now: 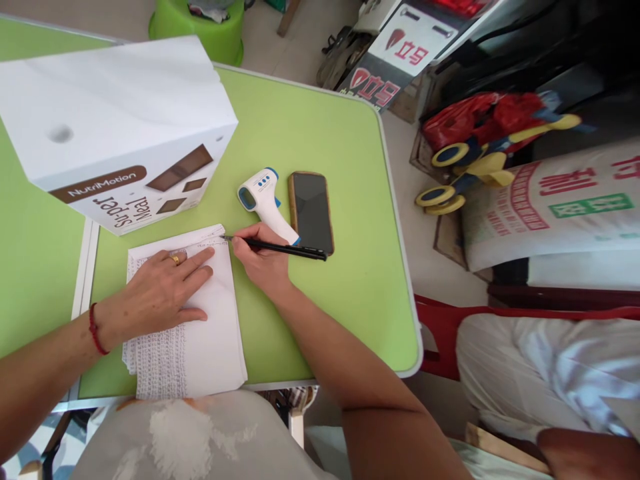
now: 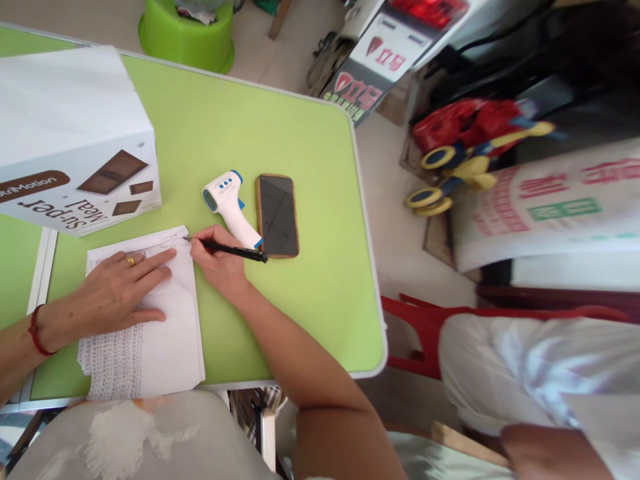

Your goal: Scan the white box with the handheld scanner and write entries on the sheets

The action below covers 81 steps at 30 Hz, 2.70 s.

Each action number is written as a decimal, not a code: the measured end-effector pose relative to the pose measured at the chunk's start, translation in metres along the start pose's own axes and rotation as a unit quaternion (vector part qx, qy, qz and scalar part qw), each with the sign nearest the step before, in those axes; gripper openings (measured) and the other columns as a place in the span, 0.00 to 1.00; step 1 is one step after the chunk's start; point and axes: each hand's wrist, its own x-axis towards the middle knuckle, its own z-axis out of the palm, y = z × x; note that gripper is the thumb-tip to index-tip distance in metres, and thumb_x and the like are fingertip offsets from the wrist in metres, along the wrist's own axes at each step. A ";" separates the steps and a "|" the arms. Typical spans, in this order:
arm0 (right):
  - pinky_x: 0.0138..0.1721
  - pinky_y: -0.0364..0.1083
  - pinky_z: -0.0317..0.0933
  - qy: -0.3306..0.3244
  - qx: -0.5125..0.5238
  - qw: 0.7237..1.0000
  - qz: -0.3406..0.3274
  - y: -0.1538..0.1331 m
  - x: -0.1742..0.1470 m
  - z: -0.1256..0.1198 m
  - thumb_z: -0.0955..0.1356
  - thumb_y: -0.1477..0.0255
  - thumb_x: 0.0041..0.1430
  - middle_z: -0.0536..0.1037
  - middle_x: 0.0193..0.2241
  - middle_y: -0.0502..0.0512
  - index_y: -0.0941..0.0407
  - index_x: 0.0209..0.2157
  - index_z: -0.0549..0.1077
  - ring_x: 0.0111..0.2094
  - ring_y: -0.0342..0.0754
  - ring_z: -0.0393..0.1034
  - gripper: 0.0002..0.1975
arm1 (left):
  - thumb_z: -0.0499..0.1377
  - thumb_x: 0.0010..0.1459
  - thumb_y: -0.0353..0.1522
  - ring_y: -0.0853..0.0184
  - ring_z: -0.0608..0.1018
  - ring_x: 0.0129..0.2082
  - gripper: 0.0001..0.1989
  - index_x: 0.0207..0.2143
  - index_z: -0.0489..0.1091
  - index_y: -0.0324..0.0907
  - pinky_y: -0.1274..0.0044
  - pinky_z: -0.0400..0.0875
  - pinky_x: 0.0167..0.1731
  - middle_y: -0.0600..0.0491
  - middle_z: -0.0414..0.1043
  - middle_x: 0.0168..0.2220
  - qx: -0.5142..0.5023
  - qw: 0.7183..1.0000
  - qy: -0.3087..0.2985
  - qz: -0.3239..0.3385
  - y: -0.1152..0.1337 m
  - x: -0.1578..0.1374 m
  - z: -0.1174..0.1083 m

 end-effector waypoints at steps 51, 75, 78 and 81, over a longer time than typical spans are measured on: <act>0.22 0.43 0.59 0.001 0.001 1.000 0.020 -0.001 0.000 -0.001 0.66 0.72 0.45 0.70 0.16 0.45 0.54 0.20 0.68 0.19 0.41 0.61 0.03 | 0.62 0.54 0.45 0.56 0.73 0.41 0.23 0.45 0.67 0.39 0.65 0.68 0.41 0.46 0.55 0.63 0.002 1.000 0.002 0.007 -0.001 0.000 0.000; 0.22 0.43 0.58 0.016 0.004 1.000 0.015 -0.001 -0.001 -0.001 0.66 0.73 0.45 0.69 0.16 0.45 0.54 0.20 0.67 0.19 0.41 0.61 0.04 | 0.63 0.54 0.45 0.56 0.73 0.42 0.23 0.45 0.67 0.38 0.65 0.68 0.42 0.46 0.56 0.63 0.001 1.000 0.002 0.005 -0.001 0.000 -0.001; 0.22 0.42 0.58 0.014 0.002 1.000 0.005 -0.001 0.000 0.000 0.66 0.74 0.45 0.68 0.16 0.44 0.54 0.20 0.67 0.19 0.41 0.61 0.04 | 0.63 0.54 0.46 0.56 0.73 0.41 0.23 0.45 0.67 0.38 0.65 0.68 0.41 0.46 0.56 0.62 0.002 1.000 0.003 0.006 -0.001 -0.001 -0.001; 0.22 0.42 0.57 0.013 0.008 1.000 -0.007 0.000 0.000 0.000 0.65 0.75 0.45 0.68 0.16 0.44 0.54 0.19 0.67 0.19 0.40 0.60 0.04 | 0.63 0.54 0.46 0.56 0.73 0.41 0.24 0.45 0.67 0.39 0.65 0.68 0.41 0.47 0.56 0.63 0.003 1.000 0.001 0.006 -0.001 -0.001 0.000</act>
